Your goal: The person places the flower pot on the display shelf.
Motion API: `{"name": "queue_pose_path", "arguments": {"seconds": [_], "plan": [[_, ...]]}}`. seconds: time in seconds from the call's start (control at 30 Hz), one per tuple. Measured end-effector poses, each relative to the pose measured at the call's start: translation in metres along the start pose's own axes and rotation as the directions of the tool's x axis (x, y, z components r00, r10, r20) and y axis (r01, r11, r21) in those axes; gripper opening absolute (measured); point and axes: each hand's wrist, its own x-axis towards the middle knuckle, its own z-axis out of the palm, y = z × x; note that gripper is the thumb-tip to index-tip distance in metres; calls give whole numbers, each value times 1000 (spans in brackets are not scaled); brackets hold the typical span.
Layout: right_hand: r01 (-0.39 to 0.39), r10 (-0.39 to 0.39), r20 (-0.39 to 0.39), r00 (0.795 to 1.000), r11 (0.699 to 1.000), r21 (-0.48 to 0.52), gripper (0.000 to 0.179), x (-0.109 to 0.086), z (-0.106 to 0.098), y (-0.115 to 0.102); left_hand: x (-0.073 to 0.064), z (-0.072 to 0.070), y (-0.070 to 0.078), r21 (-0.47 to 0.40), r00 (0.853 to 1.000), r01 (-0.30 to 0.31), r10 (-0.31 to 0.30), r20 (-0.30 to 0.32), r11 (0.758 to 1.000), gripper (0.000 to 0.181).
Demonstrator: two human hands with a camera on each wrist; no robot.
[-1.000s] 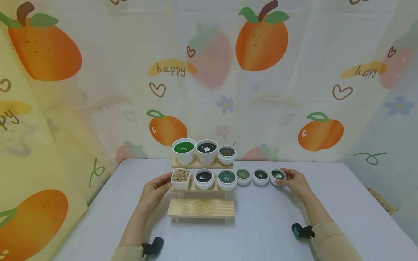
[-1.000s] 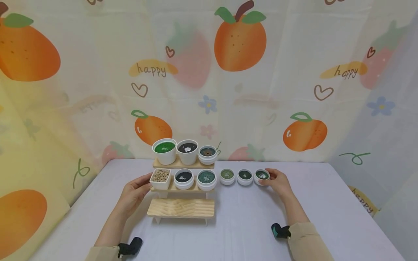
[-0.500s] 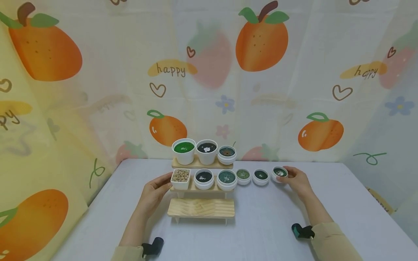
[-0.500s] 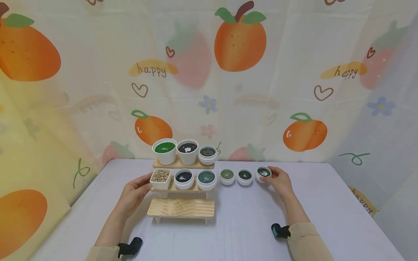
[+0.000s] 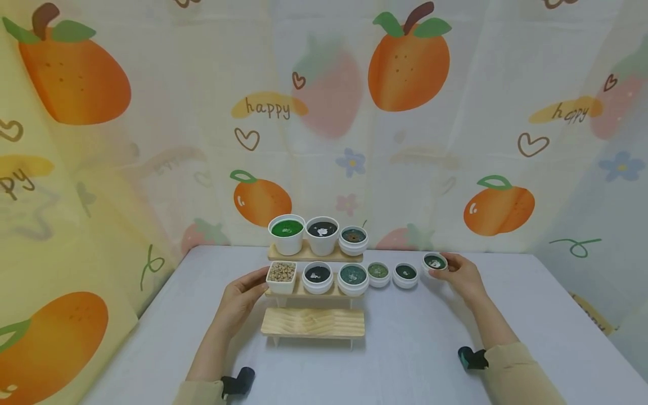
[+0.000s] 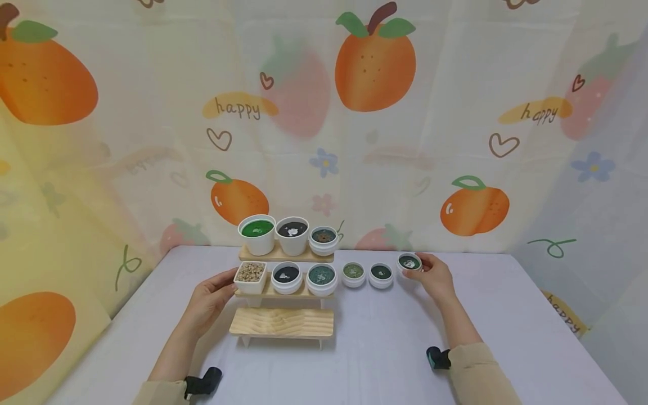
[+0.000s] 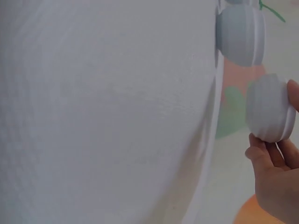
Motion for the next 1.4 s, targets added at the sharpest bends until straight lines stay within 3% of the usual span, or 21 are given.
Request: {"name": "queue_pose_path", "arguments": {"seconds": [0.23, 0.57, 1.03, 1.4], "plan": [[15, -15, 2, 1000, 999, 49, 71, -5, 0, -9, -1, 0, 0, -6, 1000, -22, 22, 13, 1000, 53], [64, -63, -18, 998, 995, 71, 72, -18, -1, -30, 0, 0, 0, 10, 1000, -9, 9, 2, 1000, 51], [146, -149, 19, 989, 982, 118, 71, -51, 5, -72, 1, 0, -1, 1, 1000, -18, 18, 13, 1000, 52], [235, -250, 63, 966, 955, 181, 66, -76, 11, -102, 0, 0, 1, 14, 1000, -4, 3, 12, 1000, 52]]}}
